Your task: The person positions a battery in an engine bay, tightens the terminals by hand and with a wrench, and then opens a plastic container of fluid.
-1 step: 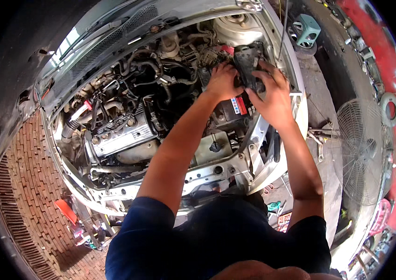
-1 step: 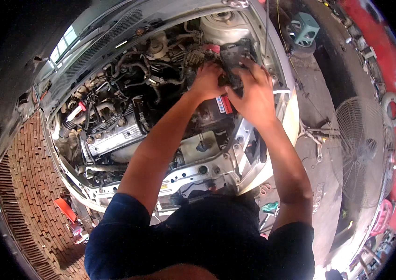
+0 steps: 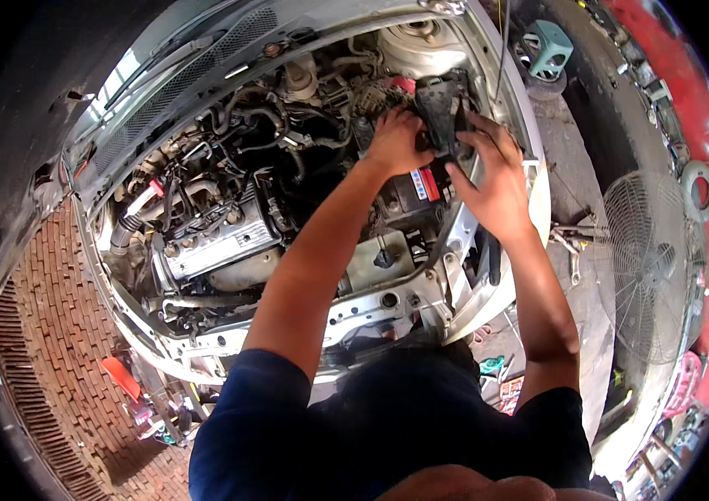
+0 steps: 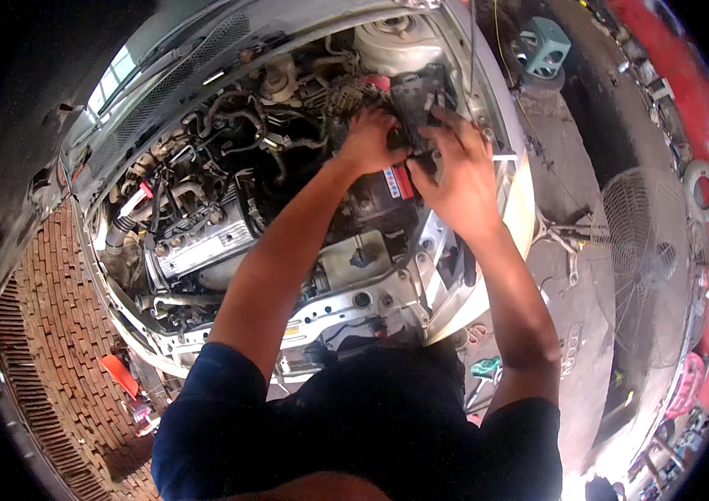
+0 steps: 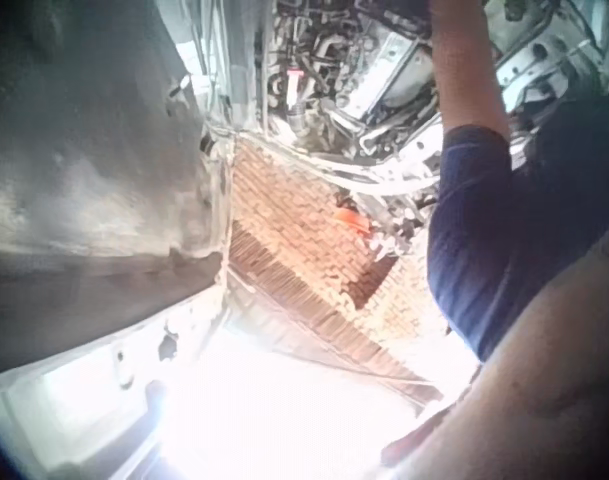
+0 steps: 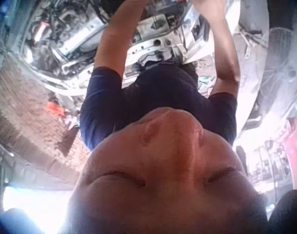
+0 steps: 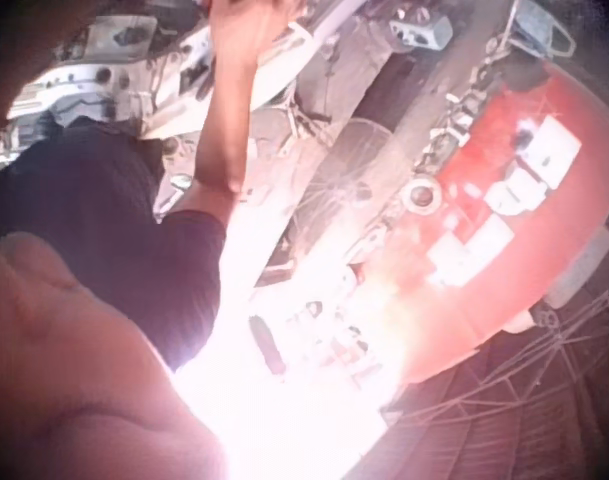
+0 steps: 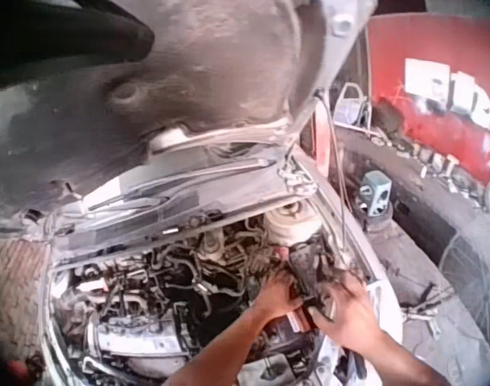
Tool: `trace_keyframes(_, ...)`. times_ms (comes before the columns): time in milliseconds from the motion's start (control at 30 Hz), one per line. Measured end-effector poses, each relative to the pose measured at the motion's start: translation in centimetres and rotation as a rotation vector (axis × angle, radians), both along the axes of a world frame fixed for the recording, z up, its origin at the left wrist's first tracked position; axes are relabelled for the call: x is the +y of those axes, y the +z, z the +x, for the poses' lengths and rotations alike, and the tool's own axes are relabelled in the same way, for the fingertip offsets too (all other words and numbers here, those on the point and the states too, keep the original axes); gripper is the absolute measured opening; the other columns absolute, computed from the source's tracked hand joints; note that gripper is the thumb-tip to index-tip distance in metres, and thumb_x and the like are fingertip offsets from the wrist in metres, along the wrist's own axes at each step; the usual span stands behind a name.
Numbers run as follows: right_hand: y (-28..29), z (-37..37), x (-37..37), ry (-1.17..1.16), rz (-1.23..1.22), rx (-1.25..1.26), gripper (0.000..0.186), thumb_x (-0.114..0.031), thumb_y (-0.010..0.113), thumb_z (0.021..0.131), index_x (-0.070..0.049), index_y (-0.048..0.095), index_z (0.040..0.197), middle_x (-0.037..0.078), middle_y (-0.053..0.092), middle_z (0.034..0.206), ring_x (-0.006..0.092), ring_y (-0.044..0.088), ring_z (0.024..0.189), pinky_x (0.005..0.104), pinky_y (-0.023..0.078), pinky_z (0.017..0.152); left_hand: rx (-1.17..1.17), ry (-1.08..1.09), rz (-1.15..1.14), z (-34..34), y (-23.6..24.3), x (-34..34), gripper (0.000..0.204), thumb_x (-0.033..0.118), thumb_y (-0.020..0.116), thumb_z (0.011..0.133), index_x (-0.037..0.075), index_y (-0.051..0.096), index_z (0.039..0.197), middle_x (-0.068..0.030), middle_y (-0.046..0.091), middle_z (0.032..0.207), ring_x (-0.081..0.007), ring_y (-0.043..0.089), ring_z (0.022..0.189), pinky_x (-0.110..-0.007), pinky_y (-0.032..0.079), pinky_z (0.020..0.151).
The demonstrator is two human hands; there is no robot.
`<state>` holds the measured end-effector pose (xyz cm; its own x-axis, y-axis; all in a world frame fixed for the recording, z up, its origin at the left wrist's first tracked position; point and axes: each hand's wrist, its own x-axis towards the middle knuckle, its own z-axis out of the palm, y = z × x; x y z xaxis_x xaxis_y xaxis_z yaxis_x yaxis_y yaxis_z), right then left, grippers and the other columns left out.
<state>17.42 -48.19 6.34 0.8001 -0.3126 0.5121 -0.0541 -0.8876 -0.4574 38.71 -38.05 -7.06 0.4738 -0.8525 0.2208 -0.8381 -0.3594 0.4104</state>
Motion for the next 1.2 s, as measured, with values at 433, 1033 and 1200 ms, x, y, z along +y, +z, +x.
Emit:
trace_keyframes(433,-3.7,-19.2,6.4,0.102,0.552,0.115,0.042,-0.004,0.082,0.085,0.0,0.069,0.124,0.019,0.071,0.133,0.0367,0.072,0.12,0.041,0.057,0.103,0.344,0.231,-0.616,-5.0,5.5,16.4,0.042,0.021,0.078,0.1,0.0,0.066,0.134,-0.0167,0.067,0.135,-0.0301,0.063,0.128,-0.04,0.048,0.112)
trace_keyframes(1033,-5.0,-18.2,20.9,0.634,0.322,0.345,0.032,-0.015,0.078,0.094,-0.009,0.072,0.125,0.012,0.076,0.115,0.0336,0.074,0.107,0.0435,0.06,0.093,0.309,0.696,-0.563,-31.4,6.1,46.1,0.03,0.01,0.071,0.1,-0.004,0.067,0.126,-0.0182,0.07,0.123,-0.0307,0.067,0.117,-0.04,0.052,0.104)
trace_keyframes(1200,-3.5,-12.5,21.0,0.483,0.179,0.315,0.043,-0.019,0.078,0.095,-0.013,0.07,0.137,0.012,0.067,0.141,0.0355,0.067,0.129,0.0456,0.055,0.109,0.344,0.718,-0.623,-34.1,5.2,49.2,0.029,0.005,0.071,0.097,-0.003,0.067,0.124,-0.0191,0.071,0.123,-0.0343,0.067,0.116,-0.042,0.05,0.105)
